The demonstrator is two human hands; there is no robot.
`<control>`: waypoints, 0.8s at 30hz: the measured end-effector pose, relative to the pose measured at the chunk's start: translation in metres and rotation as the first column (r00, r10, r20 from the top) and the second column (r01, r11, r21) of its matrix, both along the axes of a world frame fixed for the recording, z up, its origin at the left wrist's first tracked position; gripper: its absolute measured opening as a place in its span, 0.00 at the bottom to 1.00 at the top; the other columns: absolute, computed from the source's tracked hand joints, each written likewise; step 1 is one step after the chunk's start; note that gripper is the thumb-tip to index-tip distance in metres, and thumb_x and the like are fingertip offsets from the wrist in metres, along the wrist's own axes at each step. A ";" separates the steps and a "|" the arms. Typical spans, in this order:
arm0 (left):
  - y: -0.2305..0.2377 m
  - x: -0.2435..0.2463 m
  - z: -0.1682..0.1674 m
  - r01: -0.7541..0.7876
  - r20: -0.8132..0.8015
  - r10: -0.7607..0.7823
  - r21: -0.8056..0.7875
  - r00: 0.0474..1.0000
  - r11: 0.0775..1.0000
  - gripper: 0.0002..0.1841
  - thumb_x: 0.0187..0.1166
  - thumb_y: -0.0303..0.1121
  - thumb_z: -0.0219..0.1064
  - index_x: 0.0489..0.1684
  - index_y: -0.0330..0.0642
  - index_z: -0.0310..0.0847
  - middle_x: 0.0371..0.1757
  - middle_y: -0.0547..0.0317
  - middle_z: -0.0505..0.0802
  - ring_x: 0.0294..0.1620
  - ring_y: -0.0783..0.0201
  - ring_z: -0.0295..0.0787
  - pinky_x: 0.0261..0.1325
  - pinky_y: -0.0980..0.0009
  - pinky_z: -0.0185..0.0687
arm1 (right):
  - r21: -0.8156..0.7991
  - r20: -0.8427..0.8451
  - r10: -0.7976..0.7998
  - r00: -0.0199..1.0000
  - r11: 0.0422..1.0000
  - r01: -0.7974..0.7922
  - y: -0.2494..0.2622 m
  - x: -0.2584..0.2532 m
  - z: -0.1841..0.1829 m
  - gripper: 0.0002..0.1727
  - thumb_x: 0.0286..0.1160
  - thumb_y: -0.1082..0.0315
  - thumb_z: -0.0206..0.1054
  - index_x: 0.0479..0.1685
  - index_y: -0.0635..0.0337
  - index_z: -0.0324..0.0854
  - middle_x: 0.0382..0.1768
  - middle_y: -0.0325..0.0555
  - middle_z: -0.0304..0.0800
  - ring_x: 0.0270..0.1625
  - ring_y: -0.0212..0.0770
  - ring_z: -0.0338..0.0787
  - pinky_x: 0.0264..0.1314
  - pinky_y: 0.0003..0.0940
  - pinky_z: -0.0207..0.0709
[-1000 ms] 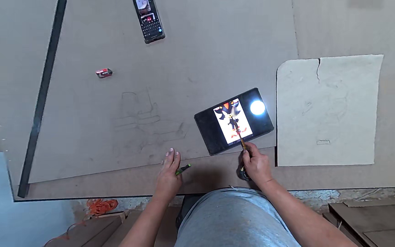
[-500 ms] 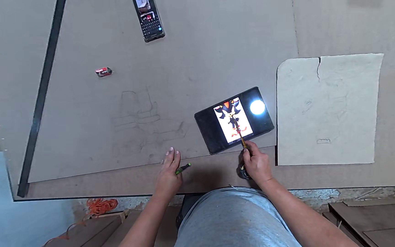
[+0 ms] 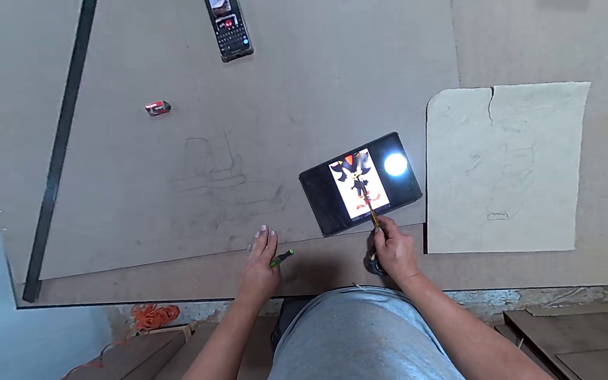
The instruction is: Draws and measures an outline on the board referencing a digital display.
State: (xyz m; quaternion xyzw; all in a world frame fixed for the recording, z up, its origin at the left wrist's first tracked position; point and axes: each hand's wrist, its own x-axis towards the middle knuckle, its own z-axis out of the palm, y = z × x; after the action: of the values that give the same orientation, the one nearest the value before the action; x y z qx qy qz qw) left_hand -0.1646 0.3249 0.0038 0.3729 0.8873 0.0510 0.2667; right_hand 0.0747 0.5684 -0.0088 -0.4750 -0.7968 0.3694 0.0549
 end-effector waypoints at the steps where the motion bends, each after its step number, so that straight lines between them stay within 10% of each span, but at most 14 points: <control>1: 0.000 0.000 0.000 -0.001 0.004 0.001 -0.001 1.000 1.000 0.37 0.81 0.23 0.62 0.95 0.51 0.58 0.98 0.60 0.52 0.98 0.57 0.44 0.95 0.47 0.49 | -0.001 0.003 0.004 1.000 1.000 -0.004 0.000 0.000 0.001 0.19 0.87 0.59 0.57 0.70 0.46 0.84 0.26 0.43 0.92 0.24 0.46 0.91 0.25 0.51 0.83; 24: 0.002 0.000 0.001 -0.004 0.009 0.004 -0.002 1.000 1.000 0.38 0.81 0.22 0.63 0.95 0.51 0.58 0.98 0.61 0.52 0.98 0.59 0.43 0.96 0.48 0.47 | -0.023 0.005 0.006 1.000 1.000 -0.005 -0.004 -0.003 0.002 0.19 0.88 0.59 0.56 0.71 0.45 0.83 0.23 0.42 0.90 0.22 0.43 0.89 0.24 0.49 0.82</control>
State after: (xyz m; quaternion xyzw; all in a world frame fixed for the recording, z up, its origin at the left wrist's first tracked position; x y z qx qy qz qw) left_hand -0.1647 0.3270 0.0050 0.3704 0.8870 0.0524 0.2708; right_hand 0.0719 0.5646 -0.0064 -0.4744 -0.7940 0.3773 0.0464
